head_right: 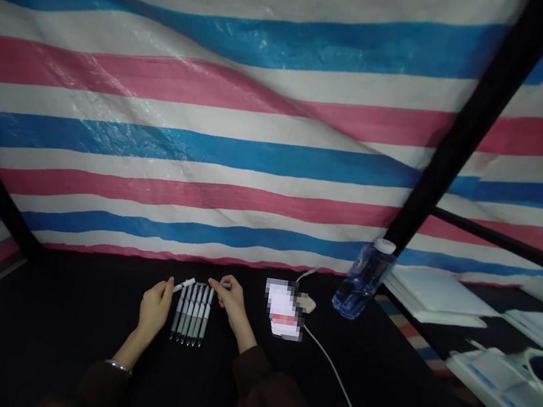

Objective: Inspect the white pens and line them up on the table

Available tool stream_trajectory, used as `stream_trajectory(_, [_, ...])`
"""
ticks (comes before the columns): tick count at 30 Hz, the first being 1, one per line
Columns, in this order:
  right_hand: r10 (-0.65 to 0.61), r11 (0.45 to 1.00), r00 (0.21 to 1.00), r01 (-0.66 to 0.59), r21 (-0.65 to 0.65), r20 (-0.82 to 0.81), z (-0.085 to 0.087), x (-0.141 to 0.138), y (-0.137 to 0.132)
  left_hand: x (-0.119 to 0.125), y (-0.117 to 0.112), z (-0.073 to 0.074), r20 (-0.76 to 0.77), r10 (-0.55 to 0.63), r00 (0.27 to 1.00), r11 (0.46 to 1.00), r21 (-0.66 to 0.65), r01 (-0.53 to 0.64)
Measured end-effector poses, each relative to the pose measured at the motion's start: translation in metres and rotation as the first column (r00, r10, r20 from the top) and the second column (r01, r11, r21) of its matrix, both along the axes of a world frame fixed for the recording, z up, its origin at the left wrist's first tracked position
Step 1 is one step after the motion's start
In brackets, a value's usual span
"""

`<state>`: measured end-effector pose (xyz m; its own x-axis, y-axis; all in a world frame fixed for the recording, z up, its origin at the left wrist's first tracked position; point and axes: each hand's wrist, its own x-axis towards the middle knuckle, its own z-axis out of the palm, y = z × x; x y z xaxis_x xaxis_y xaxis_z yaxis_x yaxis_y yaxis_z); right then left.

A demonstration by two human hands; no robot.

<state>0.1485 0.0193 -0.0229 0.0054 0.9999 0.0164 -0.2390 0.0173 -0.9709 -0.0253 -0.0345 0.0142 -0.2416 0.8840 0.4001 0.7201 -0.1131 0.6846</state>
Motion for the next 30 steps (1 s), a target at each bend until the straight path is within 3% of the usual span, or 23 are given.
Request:
stream_trajectory(21, [0.02,0.999,1.0,-0.021,0.025,0.011,-0.0048,-0.0011,0.0019,-0.0013,0.0027,-0.0059,-0.012,-0.028,1.0,0.999,0.017,0.029])
stream_trajectory(30, [0.011,1.0,1.0,-0.011,0.016,-0.015,-0.0018,-0.0007,0.0003,-0.0004,0.0011,-0.0019,-0.02,-0.03,0.999,0.999,0.021,0.031])
